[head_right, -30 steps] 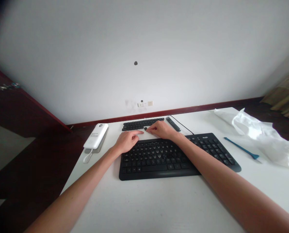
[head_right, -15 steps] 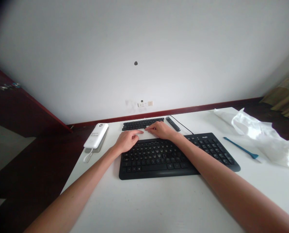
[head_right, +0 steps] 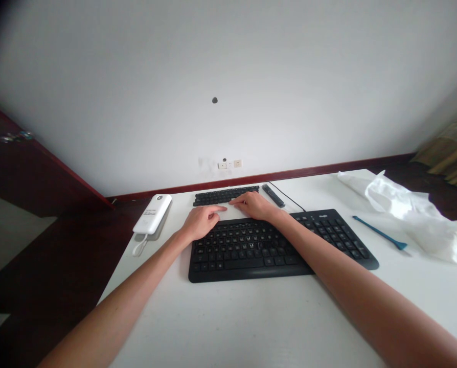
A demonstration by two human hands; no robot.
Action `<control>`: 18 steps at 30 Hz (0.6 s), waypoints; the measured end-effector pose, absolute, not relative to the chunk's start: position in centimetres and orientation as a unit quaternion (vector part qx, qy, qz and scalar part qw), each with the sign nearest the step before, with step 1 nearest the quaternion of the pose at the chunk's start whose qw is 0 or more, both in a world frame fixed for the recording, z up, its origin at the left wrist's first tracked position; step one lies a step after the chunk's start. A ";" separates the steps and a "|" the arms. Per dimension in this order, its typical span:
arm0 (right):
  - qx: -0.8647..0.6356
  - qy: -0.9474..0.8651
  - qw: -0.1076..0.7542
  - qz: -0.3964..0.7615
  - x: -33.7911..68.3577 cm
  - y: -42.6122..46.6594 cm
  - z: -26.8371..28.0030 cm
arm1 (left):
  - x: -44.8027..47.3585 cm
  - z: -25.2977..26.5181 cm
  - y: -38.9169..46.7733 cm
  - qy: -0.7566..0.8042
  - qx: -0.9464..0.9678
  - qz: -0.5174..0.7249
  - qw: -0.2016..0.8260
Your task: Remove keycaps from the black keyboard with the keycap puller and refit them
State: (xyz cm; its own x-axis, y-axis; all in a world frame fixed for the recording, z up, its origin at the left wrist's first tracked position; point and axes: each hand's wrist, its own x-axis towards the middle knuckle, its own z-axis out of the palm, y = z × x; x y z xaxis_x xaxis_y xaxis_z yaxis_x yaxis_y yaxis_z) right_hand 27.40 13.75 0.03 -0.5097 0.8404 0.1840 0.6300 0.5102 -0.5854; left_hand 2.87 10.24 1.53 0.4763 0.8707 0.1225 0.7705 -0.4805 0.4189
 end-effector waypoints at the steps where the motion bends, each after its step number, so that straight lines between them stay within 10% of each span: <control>1: -0.437 -0.839 0.229 0.228 27.4 13.8 0.0 | 2.9 1.6 10.2 0.486 0.845 0.162 0.156; 18: -0.475 -0.818 0.225 0.233 27.8 13.9 0.4 | 2.8 1.3 10.3 0.485 0.843 0.170 0.157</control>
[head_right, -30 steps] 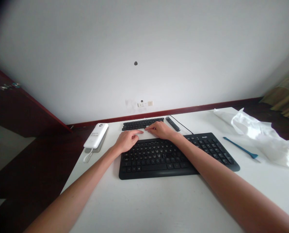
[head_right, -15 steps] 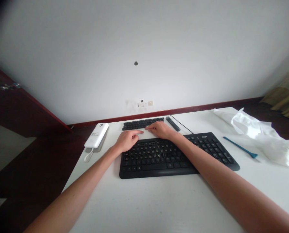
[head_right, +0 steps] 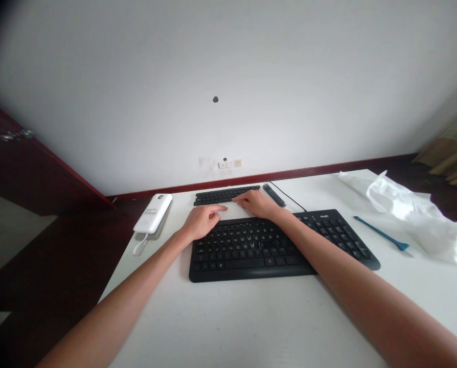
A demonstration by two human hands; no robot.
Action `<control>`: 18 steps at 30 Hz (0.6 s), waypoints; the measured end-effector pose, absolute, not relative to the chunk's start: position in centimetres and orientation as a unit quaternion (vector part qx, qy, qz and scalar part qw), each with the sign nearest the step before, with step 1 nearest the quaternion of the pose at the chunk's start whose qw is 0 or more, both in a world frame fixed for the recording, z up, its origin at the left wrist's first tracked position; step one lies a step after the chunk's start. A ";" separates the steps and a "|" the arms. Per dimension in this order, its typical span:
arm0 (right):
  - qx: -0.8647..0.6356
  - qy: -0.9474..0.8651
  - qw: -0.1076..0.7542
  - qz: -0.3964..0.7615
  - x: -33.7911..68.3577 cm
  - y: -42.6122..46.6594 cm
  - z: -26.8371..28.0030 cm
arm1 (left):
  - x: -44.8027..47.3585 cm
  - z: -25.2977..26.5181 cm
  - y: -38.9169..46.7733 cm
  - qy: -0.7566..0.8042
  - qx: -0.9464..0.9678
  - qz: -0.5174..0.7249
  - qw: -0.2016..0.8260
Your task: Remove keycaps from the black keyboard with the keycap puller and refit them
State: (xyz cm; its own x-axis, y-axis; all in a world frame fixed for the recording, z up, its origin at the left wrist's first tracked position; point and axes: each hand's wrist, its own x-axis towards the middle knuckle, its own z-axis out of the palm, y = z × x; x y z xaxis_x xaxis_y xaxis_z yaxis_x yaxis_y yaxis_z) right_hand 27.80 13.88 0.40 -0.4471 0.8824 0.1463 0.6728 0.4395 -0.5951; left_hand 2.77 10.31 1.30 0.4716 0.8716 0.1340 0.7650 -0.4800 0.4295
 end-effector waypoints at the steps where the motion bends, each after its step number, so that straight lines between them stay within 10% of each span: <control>1: -0.474 -0.819 0.225 0.233 27.8 13.9 0.4 | 2.8 1.3 10.3 0.485 0.843 0.171 0.156; 10: -0.483 -0.833 0.182 0.201 27.7 13.0 2.7 | 2.7 1.1 10.4 0.491 0.842 0.166 0.151; 18: -0.493 -0.839 -0.093 0.208 27.7 8.4 10.5 | 2.5 1.4 10.3 0.492 0.841 0.159 0.163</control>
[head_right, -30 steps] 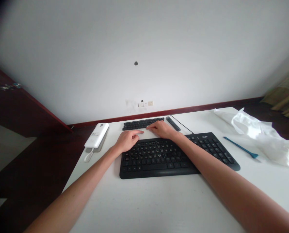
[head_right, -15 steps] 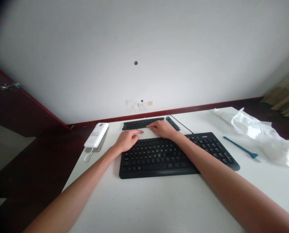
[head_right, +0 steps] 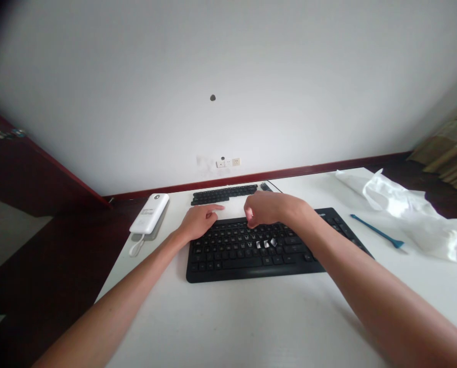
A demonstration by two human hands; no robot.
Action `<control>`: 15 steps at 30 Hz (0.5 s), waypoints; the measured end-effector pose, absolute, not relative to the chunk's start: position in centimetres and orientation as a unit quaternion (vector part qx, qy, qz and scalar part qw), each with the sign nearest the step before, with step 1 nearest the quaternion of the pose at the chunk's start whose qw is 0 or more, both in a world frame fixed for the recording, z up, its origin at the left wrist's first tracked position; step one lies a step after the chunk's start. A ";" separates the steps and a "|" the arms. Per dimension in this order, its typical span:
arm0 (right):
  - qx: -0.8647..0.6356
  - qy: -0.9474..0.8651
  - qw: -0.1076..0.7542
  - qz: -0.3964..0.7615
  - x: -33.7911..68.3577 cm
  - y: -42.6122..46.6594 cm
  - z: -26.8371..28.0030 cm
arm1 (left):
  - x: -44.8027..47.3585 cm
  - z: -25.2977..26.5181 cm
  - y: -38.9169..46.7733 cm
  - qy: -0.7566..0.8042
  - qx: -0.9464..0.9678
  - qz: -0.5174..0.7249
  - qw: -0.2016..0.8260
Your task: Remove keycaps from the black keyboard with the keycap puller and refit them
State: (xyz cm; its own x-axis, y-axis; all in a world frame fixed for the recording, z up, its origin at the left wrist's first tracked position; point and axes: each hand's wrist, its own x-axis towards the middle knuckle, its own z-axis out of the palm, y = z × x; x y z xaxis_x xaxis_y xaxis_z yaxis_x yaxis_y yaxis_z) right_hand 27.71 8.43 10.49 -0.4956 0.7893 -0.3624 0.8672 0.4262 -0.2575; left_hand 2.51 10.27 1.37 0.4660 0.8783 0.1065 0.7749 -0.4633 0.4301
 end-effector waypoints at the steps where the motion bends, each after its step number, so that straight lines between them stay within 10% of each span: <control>1: 0.502 0.829 0.128 -0.211 27.5 7.8 10.9 | 2.5 1.4 10.3 0.492 0.840 0.158 0.166; 15: 0.451 0.847 0.119 -0.255 26.1 7.0 11.1 | 2.5 1.5 10.3 0.493 0.837 0.160 0.175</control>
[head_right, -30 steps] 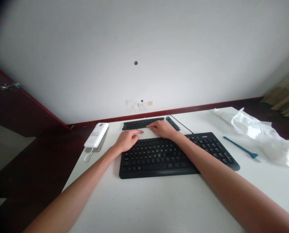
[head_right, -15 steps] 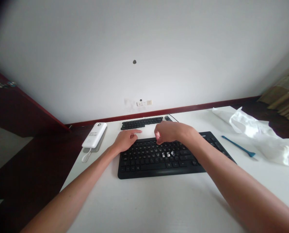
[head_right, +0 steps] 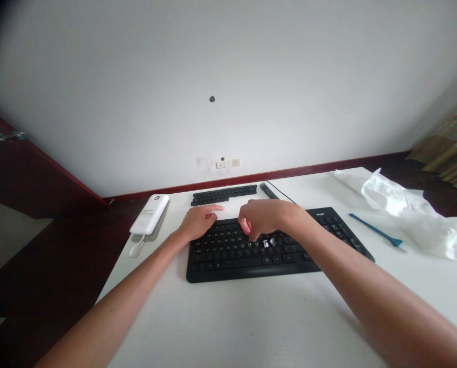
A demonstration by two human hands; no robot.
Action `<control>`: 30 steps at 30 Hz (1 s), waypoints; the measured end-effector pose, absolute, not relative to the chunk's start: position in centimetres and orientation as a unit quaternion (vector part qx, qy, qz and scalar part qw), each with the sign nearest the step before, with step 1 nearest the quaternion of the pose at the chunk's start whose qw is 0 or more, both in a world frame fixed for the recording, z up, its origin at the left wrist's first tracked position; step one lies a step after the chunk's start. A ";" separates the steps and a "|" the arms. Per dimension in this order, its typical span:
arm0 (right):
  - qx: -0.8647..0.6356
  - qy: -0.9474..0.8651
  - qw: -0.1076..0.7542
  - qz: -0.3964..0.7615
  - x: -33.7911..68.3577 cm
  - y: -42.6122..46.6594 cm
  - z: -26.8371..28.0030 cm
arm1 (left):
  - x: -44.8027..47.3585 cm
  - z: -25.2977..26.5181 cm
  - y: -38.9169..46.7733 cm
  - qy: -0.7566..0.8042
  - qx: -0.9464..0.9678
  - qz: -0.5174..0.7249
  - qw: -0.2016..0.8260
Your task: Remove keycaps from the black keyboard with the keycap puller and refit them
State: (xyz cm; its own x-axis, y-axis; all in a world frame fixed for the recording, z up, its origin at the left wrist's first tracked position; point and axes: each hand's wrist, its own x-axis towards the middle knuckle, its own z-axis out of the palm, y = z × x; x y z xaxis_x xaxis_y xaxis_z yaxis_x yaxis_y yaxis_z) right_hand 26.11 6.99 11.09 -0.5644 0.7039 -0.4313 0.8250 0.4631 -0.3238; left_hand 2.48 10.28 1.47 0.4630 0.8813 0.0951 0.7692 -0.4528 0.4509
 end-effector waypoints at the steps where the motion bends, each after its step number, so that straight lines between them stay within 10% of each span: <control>1: 0.455 0.853 0.079 -0.243 26.4 7.4 10.9 | 2.5 1.4 10.3 0.495 0.837 0.160 0.173; 10: 0.522 0.833 -0.083 -0.162 29.3 12.8 5.1 | 2.6 0.9 10.5 0.490 0.838 0.182 0.155; 30: 0.447 0.842 -0.070 -0.294 28.3 12.1 5.6 | 2.7 1.5 10.2 0.493 0.837 0.170 0.163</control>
